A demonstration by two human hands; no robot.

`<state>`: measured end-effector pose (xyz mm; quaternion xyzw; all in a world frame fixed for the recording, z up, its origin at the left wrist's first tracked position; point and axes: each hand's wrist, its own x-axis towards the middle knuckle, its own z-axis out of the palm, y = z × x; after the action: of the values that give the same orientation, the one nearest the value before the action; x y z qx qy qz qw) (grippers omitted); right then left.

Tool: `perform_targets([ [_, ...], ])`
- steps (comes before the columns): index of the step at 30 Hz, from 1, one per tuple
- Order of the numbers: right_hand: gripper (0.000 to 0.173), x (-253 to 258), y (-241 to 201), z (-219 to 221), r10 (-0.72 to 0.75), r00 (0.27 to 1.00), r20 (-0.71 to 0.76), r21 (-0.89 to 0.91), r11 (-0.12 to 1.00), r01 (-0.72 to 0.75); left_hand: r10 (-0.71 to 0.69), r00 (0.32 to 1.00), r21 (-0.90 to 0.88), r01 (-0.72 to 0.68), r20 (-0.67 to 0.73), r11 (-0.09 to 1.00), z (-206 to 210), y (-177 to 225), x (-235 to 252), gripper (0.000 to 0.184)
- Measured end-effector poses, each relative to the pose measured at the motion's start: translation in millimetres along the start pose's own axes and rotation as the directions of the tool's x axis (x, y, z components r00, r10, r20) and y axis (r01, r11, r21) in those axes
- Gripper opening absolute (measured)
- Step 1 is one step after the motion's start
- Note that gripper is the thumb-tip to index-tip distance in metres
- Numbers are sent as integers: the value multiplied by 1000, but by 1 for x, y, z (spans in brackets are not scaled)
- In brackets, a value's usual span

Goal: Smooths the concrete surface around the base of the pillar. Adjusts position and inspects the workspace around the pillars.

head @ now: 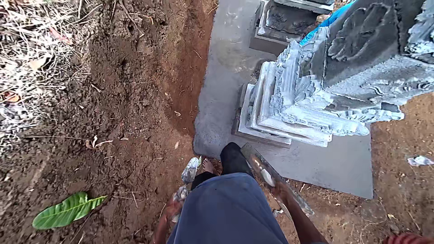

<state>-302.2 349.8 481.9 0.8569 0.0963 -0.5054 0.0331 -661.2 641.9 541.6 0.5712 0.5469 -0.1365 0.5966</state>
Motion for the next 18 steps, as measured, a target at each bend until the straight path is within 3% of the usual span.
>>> perform_targets([
  [7, 56, 11, -86, -43, -110, 978, -178, 268, 951, 155, -68, 998, -2, 68, -9, 998, -29, 30, 34, 43],
  [11, 56, 34, -123, -74, -144, 963, -229, 330, 919, 216, 3, 997, -74, -8, -72, 997, -37, 36, 78, 44],
  [18, 51, 102, -211, -152, -127, 971, -204, 516, 828, 217, 15, 993, -152, -32, -115, 988, -61, 119, 145, 43],
])
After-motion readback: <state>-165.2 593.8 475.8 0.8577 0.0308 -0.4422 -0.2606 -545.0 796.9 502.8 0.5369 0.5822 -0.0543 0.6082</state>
